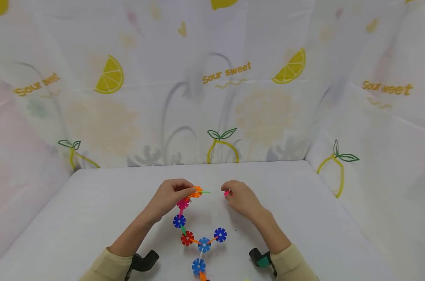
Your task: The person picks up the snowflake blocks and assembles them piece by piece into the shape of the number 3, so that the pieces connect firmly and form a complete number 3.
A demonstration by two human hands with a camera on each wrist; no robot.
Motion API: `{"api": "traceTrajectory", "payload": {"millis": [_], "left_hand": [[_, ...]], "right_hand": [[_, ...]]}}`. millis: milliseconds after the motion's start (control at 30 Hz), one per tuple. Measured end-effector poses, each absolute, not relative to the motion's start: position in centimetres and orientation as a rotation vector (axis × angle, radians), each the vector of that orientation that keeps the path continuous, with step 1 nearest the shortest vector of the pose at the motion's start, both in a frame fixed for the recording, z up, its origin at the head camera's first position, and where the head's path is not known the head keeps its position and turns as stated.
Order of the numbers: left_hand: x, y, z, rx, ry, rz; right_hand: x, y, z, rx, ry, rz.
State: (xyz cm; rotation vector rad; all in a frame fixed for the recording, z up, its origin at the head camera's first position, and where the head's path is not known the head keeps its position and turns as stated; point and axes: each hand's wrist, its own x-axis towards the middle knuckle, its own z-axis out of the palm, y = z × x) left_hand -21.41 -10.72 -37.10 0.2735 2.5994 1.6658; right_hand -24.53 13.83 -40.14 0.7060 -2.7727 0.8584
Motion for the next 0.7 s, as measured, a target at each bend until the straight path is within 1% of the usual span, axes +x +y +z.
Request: {"api": "traceTrajectory", "payload": {"millis": [267,700], "left_hand": [[-21.42,-10.72,-37.03,0.28,2.601,1.652],[-21.57,-10.89,-37.3,0.315,2.605,1.607]], "right_hand": [[-25.15,14.27,-40.81,0.65,-2.979,0.804],[-25.63,14.72,-41.13,0.772,-3.078,0.801]]}}
